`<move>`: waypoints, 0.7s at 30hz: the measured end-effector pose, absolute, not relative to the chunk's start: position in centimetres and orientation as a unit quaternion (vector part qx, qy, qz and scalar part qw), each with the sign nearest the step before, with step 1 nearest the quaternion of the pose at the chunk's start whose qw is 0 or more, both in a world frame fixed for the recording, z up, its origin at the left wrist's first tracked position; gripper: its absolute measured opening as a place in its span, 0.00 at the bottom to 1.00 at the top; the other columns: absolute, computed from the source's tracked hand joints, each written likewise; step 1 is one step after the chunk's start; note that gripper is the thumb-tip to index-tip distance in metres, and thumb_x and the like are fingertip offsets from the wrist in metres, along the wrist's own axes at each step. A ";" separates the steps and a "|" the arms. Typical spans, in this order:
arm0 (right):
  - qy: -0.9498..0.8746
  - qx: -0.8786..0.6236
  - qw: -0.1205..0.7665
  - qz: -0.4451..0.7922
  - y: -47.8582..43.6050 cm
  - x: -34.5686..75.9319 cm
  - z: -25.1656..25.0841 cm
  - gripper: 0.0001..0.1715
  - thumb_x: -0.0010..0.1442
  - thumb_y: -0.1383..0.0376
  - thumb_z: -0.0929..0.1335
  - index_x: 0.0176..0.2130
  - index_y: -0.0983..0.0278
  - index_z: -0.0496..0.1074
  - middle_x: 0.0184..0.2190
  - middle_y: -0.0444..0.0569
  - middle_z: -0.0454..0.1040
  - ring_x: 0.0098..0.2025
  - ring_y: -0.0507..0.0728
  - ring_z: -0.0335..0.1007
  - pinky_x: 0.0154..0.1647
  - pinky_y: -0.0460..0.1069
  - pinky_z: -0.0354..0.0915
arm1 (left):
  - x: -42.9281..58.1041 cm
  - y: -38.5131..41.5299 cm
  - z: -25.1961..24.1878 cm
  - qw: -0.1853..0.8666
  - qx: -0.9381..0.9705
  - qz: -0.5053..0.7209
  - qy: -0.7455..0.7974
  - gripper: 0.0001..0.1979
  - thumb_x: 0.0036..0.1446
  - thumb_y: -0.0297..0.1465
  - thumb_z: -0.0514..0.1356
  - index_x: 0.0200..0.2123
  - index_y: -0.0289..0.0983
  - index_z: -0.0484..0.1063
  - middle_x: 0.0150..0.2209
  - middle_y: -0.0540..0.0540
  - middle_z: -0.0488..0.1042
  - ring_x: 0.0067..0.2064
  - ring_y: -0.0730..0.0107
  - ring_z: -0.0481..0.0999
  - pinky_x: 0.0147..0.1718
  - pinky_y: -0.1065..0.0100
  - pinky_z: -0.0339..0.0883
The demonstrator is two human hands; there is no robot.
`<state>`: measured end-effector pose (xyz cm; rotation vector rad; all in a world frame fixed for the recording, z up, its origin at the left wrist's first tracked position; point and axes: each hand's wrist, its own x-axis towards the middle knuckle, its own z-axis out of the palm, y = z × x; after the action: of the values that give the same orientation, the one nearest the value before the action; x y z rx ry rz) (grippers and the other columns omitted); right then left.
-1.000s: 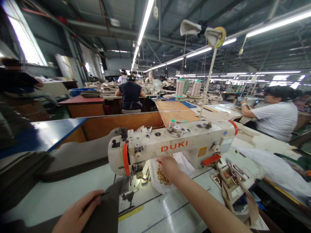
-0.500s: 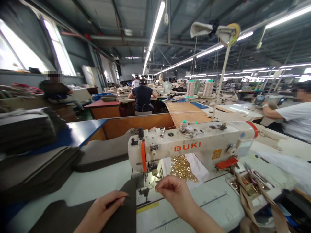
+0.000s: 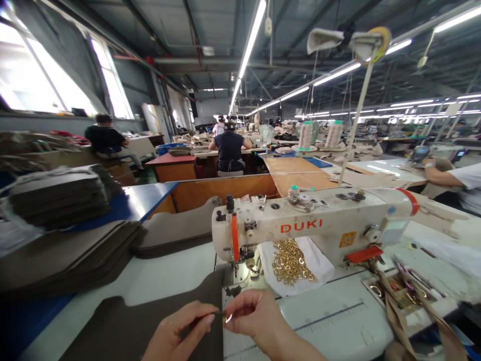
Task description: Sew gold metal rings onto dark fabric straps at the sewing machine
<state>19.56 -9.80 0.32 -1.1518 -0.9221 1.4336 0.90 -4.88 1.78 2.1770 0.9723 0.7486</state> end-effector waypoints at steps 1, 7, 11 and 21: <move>-0.382 -0.482 0.521 0.592 -9.7 19.5 0.2 0.20 0.31 0.57 0.80 0.25 0.64 0.76 0.23 0.43 0.75 0.25 0.51 0.70 0.32 0.47 0.67 | 0.9 -4.8 1.7 0.320 0.827 0.280 0.369 0.10 0.59 0.38 0.55 0.33 0.45 0.77 0.26 0.52 0.76 0.28 0.71 0.75 0.30 0.75 0.68; -0.380 -0.489 0.516 0.592 -9.7 19.2 0.2 0.22 0.32 0.53 0.79 0.25 0.64 0.77 0.20 0.43 0.73 0.23 0.52 0.70 0.29 0.47 0.66 | 0.9 -4.5 1.8 0.337 0.829 0.262 0.362 0.10 0.59 0.37 0.55 0.33 0.45 0.77 0.26 0.52 0.76 0.28 0.71 0.75 0.30 0.76 0.67; -0.396 -0.507 0.519 0.564 -9.9 19.4 0.4 0.20 0.34 0.53 0.78 0.23 0.64 0.77 0.20 0.43 0.74 0.24 0.51 0.69 0.28 0.46 0.64 | 0.7 -4.5 2.3 0.362 0.824 0.245 0.360 0.11 0.58 0.38 0.56 0.32 0.44 0.78 0.25 0.51 0.75 0.27 0.71 0.73 0.29 0.75 0.66; -0.355 -0.459 0.467 0.667 -10.3 19.4 2.0 0.21 0.35 0.55 0.79 0.25 0.67 0.77 0.19 0.45 0.76 0.22 0.49 0.70 0.26 0.44 0.64 | 0.6 -4.8 1.6 0.557 0.708 0.241 0.362 0.14 0.52 0.42 0.61 0.28 0.36 0.78 0.22 0.51 0.69 0.23 0.74 0.67 0.24 0.74 0.62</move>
<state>19.38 -10.30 1.97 -1.1266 -0.8720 1.6377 0.65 -4.85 1.60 1.6702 0.8542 0.5696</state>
